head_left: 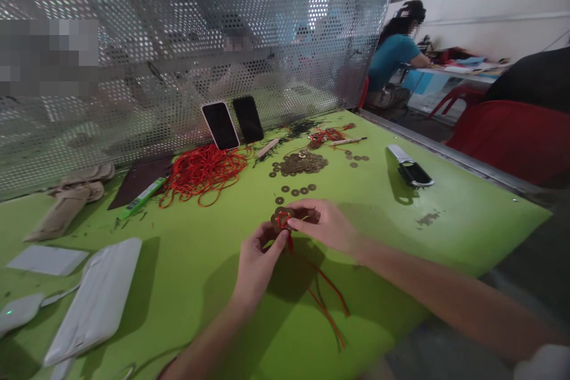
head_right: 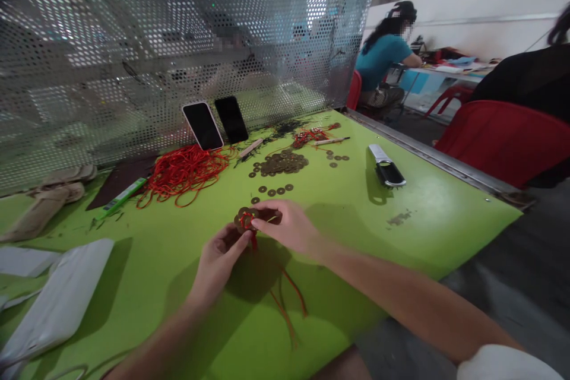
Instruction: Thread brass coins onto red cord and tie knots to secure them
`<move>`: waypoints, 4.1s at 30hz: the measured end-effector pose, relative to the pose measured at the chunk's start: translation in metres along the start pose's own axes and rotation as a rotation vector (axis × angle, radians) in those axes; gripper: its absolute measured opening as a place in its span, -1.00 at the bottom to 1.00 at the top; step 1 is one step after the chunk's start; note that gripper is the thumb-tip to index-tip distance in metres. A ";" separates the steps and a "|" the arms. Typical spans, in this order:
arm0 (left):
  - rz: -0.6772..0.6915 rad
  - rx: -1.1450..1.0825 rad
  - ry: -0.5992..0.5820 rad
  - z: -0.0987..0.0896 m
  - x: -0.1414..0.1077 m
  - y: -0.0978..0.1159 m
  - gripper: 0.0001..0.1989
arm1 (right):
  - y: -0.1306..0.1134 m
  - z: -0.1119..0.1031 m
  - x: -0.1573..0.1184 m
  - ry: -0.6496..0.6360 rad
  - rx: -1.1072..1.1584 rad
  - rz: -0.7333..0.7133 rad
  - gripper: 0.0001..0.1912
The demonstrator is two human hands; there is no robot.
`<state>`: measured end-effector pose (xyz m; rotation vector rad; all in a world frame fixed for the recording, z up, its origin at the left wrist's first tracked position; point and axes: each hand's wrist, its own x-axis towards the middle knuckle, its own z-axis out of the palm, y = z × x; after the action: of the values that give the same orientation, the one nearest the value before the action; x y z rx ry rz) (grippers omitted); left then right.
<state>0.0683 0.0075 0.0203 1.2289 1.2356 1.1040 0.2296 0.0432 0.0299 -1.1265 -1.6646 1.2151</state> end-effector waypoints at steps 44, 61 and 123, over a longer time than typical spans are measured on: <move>0.000 -0.053 0.145 -0.003 0.000 -0.003 -0.81 | 0.001 0.010 -0.005 -0.158 0.029 -0.033 -0.82; 0.084 0.001 0.183 -0.002 -0.002 -0.001 -0.83 | 0.001 0.012 -0.006 -0.167 0.025 -0.005 -0.93; 0.152 0.030 0.274 -0.004 -0.001 0.000 -0.82 | 0.008 0.015 -0.003 -0.251 0.120 0.141 -0.65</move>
<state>0.0646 0.0068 0.0202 1.2392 1.3841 1.4061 0.2186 0.0373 0.0185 -1.0667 -1.6908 1.5796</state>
